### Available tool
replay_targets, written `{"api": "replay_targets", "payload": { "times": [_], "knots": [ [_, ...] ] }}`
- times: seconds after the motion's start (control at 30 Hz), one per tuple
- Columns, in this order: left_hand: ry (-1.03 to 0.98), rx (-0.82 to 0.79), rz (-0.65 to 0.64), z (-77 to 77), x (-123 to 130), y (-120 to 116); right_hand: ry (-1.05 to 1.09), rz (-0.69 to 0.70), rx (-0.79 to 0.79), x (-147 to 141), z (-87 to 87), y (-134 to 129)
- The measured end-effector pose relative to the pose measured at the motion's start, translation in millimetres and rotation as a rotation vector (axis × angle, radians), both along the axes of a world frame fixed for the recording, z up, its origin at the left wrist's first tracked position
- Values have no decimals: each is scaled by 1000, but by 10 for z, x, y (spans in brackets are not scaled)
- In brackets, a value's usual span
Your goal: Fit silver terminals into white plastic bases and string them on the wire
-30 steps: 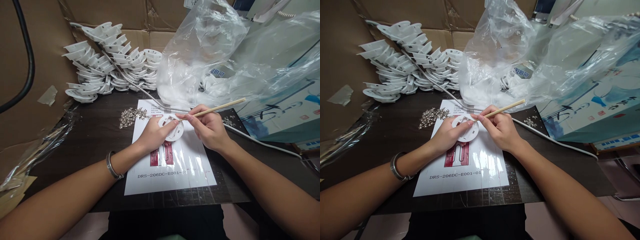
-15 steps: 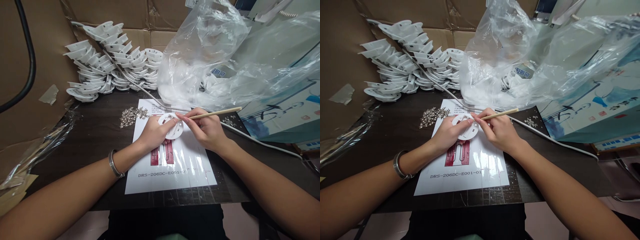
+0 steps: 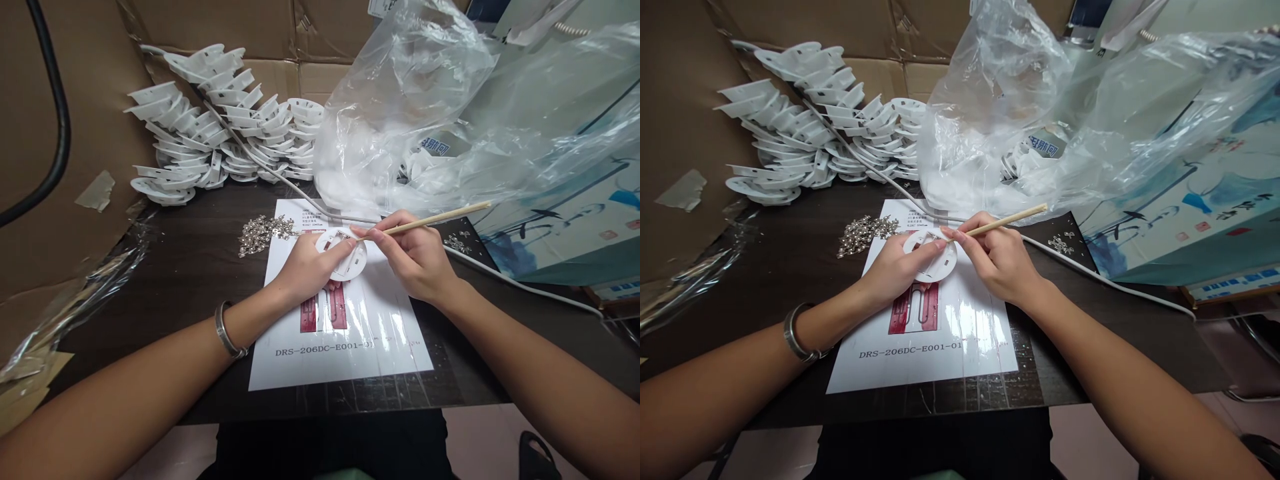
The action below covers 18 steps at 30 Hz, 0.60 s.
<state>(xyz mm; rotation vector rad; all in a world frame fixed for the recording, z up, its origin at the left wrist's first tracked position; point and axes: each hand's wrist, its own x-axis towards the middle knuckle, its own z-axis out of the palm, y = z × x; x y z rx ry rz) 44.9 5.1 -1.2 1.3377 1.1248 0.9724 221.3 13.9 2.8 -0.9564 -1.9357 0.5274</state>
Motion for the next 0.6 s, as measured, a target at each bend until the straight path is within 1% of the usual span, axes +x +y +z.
{"api": "replay_targets", "payload": {
  "times": [0.3, 0.47, 0.6],
  "knots": [
    [2, -15, 14, 8, 8, -1, -22, -4, 90, -6, -23, 14],
    [-2, 21, 32, 4, 18, 0, -100, 1, 213, -22, -18, 23],
    [-33, 55, 43, -12, 21, 9, -111, 20, 249, -25, -44, 33]
  ]
}}
